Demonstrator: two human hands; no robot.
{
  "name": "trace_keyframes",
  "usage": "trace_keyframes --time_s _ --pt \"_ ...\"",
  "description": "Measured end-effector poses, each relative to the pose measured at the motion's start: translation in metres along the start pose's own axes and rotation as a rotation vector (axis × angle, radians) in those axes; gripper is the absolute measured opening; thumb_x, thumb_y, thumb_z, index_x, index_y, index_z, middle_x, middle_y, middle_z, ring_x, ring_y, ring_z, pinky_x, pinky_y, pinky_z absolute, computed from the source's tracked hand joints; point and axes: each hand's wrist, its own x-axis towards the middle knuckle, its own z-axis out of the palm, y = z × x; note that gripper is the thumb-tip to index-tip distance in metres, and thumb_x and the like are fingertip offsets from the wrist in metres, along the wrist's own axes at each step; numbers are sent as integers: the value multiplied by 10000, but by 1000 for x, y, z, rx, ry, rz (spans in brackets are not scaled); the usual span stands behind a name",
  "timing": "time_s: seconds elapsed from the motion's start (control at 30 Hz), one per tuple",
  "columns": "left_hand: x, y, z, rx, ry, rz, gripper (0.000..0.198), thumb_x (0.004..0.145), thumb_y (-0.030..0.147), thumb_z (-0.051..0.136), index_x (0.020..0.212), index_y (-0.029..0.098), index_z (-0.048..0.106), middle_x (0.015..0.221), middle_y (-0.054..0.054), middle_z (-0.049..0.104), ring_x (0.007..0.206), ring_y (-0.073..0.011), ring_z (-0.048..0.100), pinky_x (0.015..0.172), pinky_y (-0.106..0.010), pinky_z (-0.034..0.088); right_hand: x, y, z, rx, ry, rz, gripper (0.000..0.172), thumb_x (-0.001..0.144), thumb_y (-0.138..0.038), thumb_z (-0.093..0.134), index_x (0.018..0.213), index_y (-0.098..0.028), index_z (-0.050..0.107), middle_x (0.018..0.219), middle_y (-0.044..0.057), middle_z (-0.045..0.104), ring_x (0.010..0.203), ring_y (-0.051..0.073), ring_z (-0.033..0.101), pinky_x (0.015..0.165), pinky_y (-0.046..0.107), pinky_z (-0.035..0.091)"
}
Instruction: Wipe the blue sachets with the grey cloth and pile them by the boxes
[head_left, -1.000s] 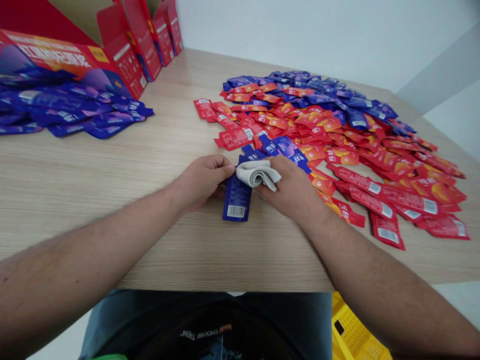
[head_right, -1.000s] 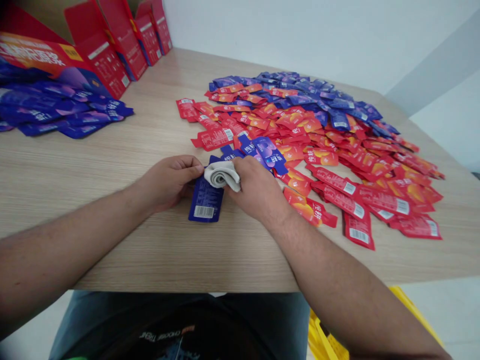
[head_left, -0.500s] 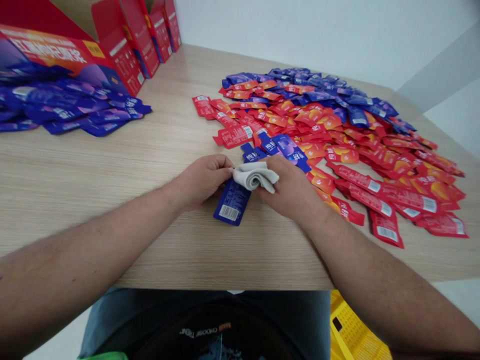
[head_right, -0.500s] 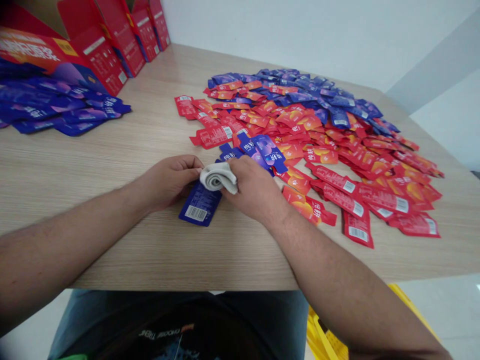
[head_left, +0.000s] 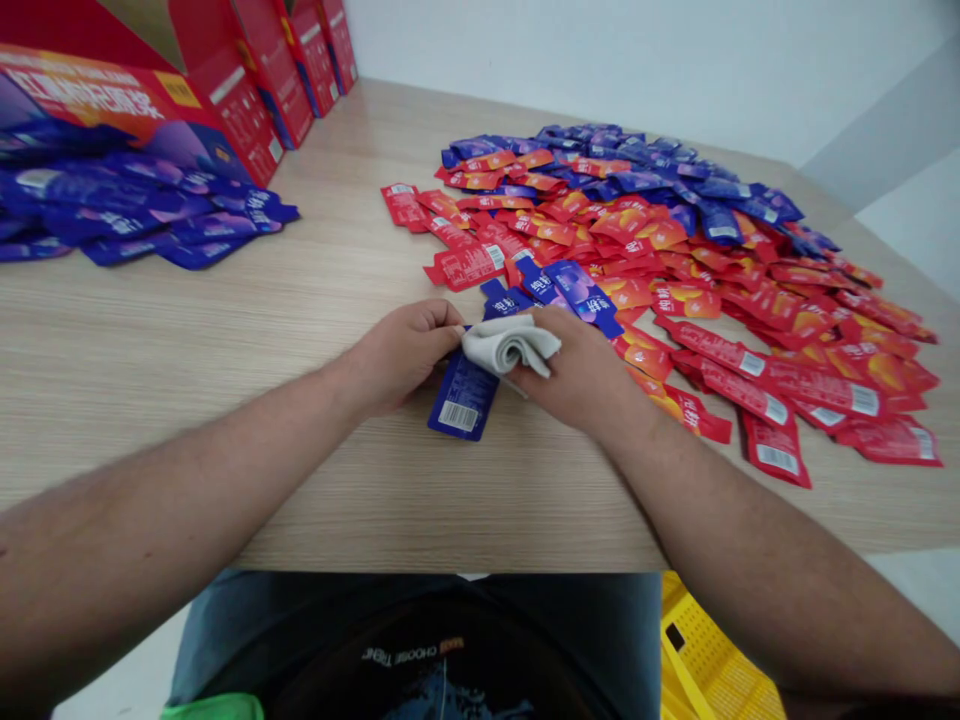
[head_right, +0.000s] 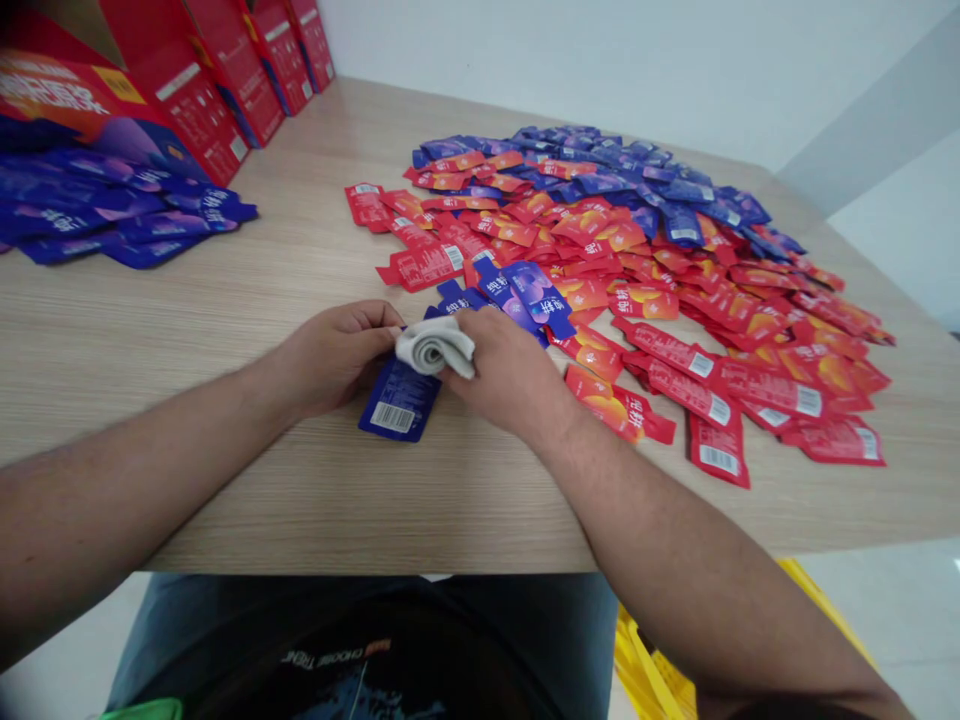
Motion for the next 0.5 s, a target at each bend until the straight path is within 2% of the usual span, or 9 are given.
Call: trace_keyframes --time_s 0.07,0.1,0.2,0.27,0.4,0.5 --pt "0 -1 0 7 4 4 90 840 182 586 769 205 536 594 38 493 509 -110 442 504 -238 318 0 -1 0 -37 45 57 153 885 -299 669 1004 -203 658 987 87 716 962 267 650 828 390 508" --pt "1 -2 -1 25 11 17 88 842 189 588 771 205 539 596 37 493 514 -111 442 505 -237 315 -1 -4 0 -22 29 35 151 887 -299 668 1003 -202 658 985 86 714 967 264 648 828 384 506" --pt "2 -4 -2 99 38 66 84 837 201 603 769 203 554 605 34 496 528 -109 433 507 -234 309 -5 -14 -1 84 -151 -149 174 875 -257 671 1040 -203 661 1002 76 708 982 244 646 814 349 510" --pt "2 -4 -2 116 65 76 83 837 203 596 769 204 549 606 33 492 530 -110 430 509 -235 310 -8 -19 0 110 -215 -191 208 876 -243 665 1080 -201 664 1029 80 704 994 243 644 822 348 514" --pt "0 -1 1 92 119 41 87 846 223 573 784 220 511 590 37 471 516 -121 410 503 -247 311 -10 -24 0 59 -90 -80 193 896 -273 662 1071 -192 668 1046 98 702 1005 255 626 848 371 506" --pt "-1 2 1 209 151 90 99 832 224 594 754 208 535 593 30 471 542 -119 392 509 -247 301 -10 -29 1 90 -200 -214 172 901 -220 644 1068 -199 681 1006 79 696 969 229 617 819 338 493"
